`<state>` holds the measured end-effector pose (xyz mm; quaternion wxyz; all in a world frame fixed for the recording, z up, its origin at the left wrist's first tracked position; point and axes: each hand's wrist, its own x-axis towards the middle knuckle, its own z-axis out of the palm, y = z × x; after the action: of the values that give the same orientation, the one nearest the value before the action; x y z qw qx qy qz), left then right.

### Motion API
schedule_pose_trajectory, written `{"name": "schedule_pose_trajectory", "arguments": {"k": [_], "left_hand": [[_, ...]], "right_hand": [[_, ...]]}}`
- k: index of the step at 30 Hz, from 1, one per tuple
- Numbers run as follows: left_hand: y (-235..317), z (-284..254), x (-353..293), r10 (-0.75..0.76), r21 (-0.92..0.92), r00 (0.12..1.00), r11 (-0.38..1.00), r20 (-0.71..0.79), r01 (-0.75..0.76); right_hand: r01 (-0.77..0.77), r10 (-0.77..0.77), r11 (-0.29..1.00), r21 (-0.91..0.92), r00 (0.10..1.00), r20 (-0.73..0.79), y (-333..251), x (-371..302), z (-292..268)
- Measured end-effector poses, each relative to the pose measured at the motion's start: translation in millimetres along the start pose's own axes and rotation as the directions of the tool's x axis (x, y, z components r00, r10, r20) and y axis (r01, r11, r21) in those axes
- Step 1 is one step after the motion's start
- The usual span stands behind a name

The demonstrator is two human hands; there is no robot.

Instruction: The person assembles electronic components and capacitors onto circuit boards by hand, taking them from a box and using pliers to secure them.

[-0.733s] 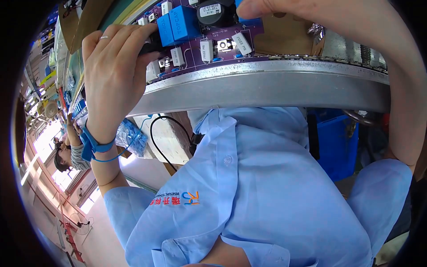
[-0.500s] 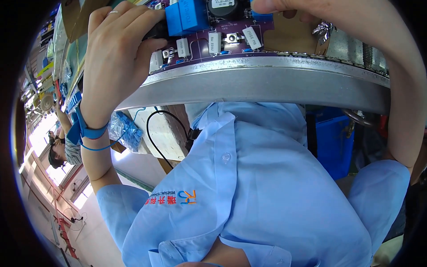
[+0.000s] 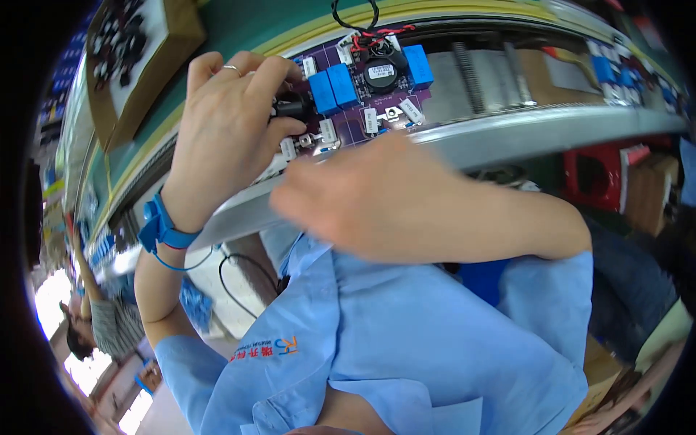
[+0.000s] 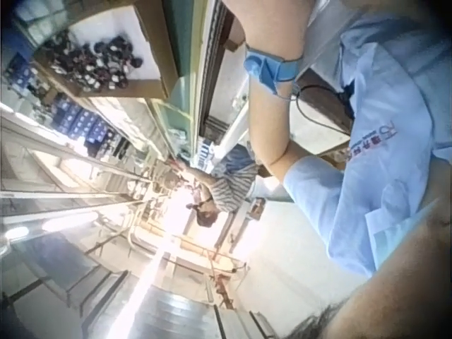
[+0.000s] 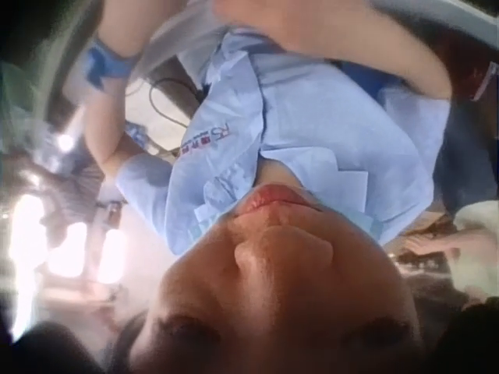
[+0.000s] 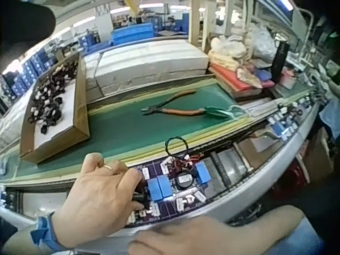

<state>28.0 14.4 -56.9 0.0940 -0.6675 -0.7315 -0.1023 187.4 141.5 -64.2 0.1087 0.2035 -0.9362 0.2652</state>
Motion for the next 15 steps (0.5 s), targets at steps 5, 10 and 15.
{"name": "schedule_pose_trajectory", "arguments": {"k": [5,10,15], "left_hand": [[26,21,50,0.054,-0.107,0.996,0.992,-0.069,-0.061],[20,13,67,0.008,-0.348,0.986,0.935,-0.169,-0.067],[-2,-30,3,-0.170,-0.296,0.937,0.952,-0.307,0.076]], "right_hand": [[-0.102,0.125,0.921,-0.376,0.991,0.039,-4,5,20],[-0.236,0.334,0.791,-0.564,0.940,0.075,3,7,6],[-0.427,0.528,0.758,-0.493,0.846,0.080,8,-3,-8]]}}
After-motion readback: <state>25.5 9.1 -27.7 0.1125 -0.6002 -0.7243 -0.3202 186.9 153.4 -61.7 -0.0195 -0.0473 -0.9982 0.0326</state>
